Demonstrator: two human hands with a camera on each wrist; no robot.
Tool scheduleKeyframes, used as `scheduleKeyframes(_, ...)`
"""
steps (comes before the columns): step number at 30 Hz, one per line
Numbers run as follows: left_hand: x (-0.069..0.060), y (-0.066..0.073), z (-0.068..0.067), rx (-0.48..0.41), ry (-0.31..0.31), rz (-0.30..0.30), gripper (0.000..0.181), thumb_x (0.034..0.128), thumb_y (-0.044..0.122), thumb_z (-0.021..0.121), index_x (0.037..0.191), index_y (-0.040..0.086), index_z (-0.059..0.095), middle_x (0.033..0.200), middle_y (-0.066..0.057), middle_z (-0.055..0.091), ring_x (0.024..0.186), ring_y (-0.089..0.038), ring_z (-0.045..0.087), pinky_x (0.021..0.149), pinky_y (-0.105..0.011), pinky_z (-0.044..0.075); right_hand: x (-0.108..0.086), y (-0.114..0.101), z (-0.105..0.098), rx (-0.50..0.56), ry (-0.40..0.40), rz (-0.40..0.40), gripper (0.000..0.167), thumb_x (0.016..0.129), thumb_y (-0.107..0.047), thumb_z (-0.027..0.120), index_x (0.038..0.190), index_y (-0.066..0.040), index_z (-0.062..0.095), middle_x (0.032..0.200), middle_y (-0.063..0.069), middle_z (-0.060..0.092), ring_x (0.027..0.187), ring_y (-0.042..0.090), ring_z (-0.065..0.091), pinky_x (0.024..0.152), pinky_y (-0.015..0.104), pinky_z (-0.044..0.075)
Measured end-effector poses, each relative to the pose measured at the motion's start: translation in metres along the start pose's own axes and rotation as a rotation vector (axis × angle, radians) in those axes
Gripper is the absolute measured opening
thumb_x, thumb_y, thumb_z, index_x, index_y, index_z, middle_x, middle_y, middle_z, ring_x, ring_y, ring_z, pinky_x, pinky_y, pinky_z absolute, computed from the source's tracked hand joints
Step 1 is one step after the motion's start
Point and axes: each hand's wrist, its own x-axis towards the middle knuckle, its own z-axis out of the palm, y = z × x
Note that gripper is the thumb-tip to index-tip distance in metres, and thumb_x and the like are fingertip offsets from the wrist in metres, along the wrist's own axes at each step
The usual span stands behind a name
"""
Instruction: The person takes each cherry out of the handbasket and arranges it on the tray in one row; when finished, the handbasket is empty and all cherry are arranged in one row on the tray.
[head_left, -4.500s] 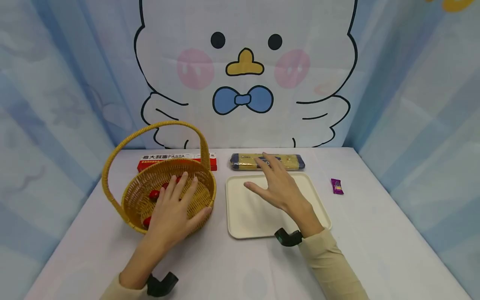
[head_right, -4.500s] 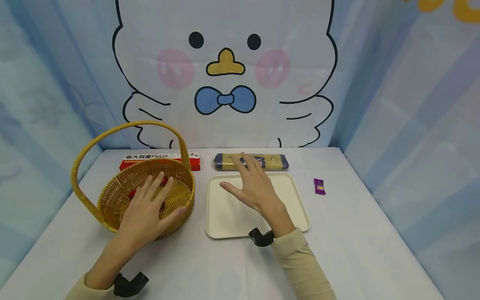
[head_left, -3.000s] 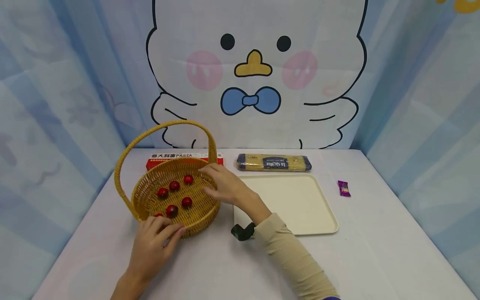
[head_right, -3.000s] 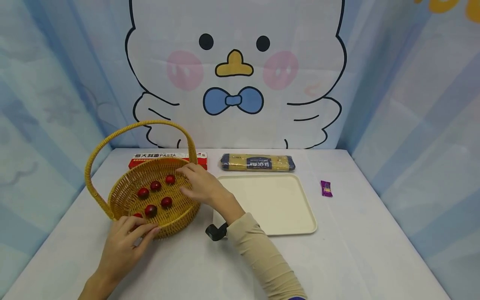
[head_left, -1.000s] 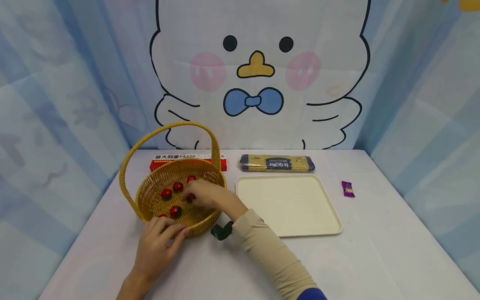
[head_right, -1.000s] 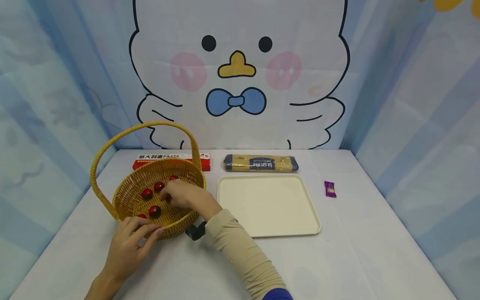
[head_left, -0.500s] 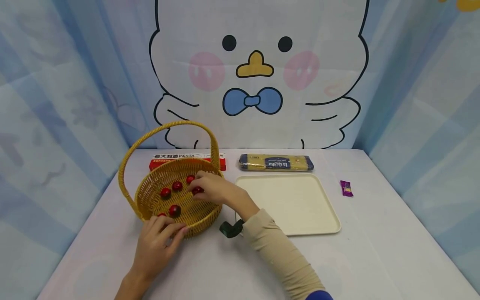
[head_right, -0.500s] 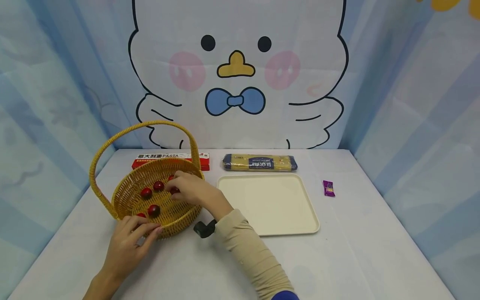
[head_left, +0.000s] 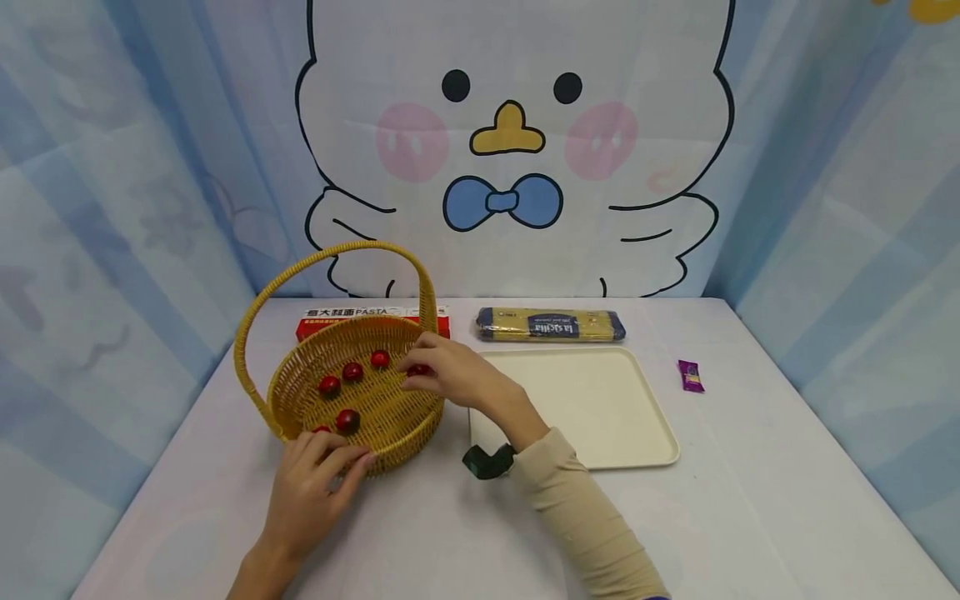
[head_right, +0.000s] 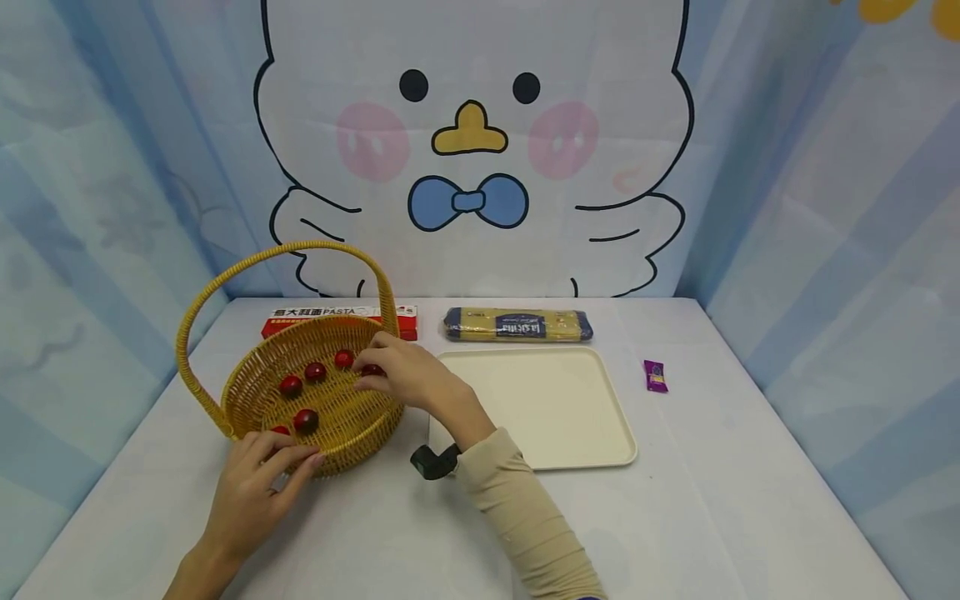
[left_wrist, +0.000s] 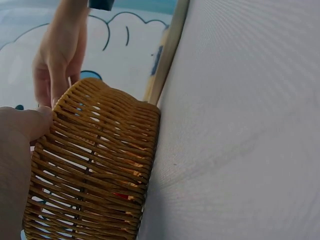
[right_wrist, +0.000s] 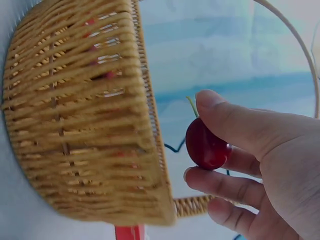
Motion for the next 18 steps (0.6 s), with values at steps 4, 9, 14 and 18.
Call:
scheduleKeyframes(4,0.001,0.0,0.0,-0.003,0.012,0.004,0.043,0.1009,0.043,0.058,0.085,0.009,0.078,0.08,-0.001,0.061,0.075,-0.016,0.048,0.074,-0.028,0.032,-0.01,0.007,-0.006,0.052,0.046,0.031,0.029,0.095,-0.031,0.069,0.119,-0.014,0.071,0.116,0.001,0.061,0.1,0.012,0.059,0.089,0.026,0.053)
scheduleKeyframes(9,0.001,0.001,0.0,-0.006,0.016,0.0,0.045,0.1014,0.045,0.056,0.084,0.009,0.078,0.08,0.0,0.06,0.075,-0.016,0.048,0.074,-0.028,0.032,-0.023,0.016,-0.014,0.075,0.084,0.075,0.031,0.095,-0.022,0.071,0.124,-0.012,0.068,0.124,0.004,0.062,0.107,0.017,0.059,0.097,0.035,0.053)
scheduleKeyframes(14,0.001,0.001,0.001,-0.01,0.038,0.015,0.045,0.1012,0.045,0.056,0.083,0.009,0.078,0.079,0.0,0.06,0.074,-0.016,0.048,0.073,-0.028,0.031,-0.03,0.029,-0.015,0.089,0.107,0.107,0.035,0.095,-0.01,0.067,0.13,-0.008,0.064,0.129,0.007,0.061,0.105,0.017,0.062,0.093,0.036,0.055)
scheduleKeyframes(18,0.001,0.0,0.001,-0.006,0.03,0.012,0.046,0.1016,0.045,0.055,0.084,0.009,0.078,0.079,0.0,0.06,0.074,-0.016,0.048,0.073,-0.028,0.032,-0.033,0.038,-0.015,0.09,0.11,0.13,0.037,0.095,-0.006,0.064,0.132,-0.008,0.063,0.127,0.007,0.062,0.105,0.017,0.064,0.093,0.035,0.056)
